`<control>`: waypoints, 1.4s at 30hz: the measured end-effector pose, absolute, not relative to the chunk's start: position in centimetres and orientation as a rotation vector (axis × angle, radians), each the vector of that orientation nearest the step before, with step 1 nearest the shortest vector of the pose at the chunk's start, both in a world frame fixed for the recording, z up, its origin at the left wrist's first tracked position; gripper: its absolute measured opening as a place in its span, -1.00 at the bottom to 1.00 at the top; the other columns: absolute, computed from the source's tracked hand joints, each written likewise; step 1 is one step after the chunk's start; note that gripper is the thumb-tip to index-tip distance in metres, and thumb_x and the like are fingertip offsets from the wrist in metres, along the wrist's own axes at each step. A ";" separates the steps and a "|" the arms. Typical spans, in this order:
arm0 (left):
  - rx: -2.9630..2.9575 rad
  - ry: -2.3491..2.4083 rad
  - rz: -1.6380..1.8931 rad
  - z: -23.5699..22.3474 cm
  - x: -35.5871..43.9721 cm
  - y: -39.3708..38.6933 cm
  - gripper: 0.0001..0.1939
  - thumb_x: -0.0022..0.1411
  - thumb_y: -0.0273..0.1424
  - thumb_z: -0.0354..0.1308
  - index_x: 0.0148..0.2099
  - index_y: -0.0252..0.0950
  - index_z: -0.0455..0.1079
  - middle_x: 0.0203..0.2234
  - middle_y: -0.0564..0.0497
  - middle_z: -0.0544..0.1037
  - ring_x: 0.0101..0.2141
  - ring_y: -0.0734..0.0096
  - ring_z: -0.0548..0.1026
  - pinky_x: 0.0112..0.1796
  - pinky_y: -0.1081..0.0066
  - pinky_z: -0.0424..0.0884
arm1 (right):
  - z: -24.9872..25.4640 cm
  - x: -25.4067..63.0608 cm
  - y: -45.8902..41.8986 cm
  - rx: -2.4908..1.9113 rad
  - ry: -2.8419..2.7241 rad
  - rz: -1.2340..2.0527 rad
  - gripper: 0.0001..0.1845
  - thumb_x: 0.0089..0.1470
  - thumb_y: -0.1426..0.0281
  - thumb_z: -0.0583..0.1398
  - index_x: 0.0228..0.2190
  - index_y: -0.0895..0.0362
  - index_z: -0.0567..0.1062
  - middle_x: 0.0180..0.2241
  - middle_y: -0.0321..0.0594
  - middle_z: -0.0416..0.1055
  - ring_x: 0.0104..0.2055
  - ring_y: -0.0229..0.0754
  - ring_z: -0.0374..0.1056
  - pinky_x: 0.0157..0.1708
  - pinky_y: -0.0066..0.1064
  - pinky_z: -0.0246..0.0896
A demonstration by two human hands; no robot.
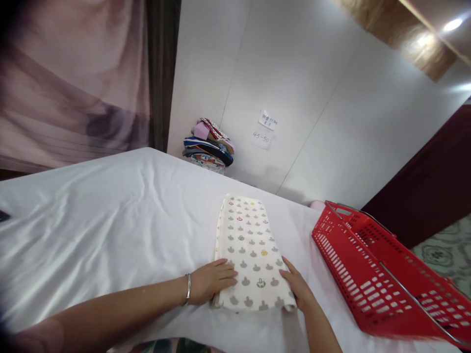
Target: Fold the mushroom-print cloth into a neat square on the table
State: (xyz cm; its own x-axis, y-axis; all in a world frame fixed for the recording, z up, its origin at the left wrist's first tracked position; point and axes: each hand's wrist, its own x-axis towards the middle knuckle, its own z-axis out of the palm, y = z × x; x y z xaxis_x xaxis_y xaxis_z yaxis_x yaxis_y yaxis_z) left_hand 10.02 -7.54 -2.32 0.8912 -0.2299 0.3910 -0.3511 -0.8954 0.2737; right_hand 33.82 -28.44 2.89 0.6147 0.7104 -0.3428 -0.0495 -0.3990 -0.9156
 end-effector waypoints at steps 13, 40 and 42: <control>2.601 -0.346 0.577 -0.1 3.3 -3.1 -0.67 0.16 -0.44 0.02 0.00 -0.14 0.31 -0.09 0.01 0.50 -0.01 0.35 0.39 0.12 0.26 0.14 | 2.0 27.6 -30.0 -1.826 -0.729 0.953 -0.21 0.04 0.12 0.10 0.22 0.14 0.00 -0.25 -0.15 0.48 -0.25 -0.09 0.43 -0.27 -0.24 0.34; 2.507 -0.166 0.405 4.6 3.9 -2.1 -0.69 0.20 -0.30 0.04 0.00 -0.12 0.34 -0.12 0.06 0.52 -0.05 0.35 0.42 0.19 0.15 -0.06 | 2.3 30.4 -29.4 -1.771 -1.540 0.266 -0.65 0.05 0.22 0.15 -0.09 -0.05 0.46 0.02 -0.19 0.36 0.19 -0.02 0.09 0.19 -0.01 -0.15; 2.409 -0.133 0.331 6.2 3.5 -2.1 -0.72 0.20 -0.28 0.05 -0.03 -0.12 0.37 -0.14 0.10 0.53 -0.10 0.38 0.46 0.21 0.17 -0.10 | 3.7 29.7 -29.3 -1.746 -1.495 0.310 -0.66 0.02 0.19 0.17 -0.12 -0.06 0.48 -0.04 -0.21 0.41 0.16 -0.01 0.14 0.21 0.01 -0.23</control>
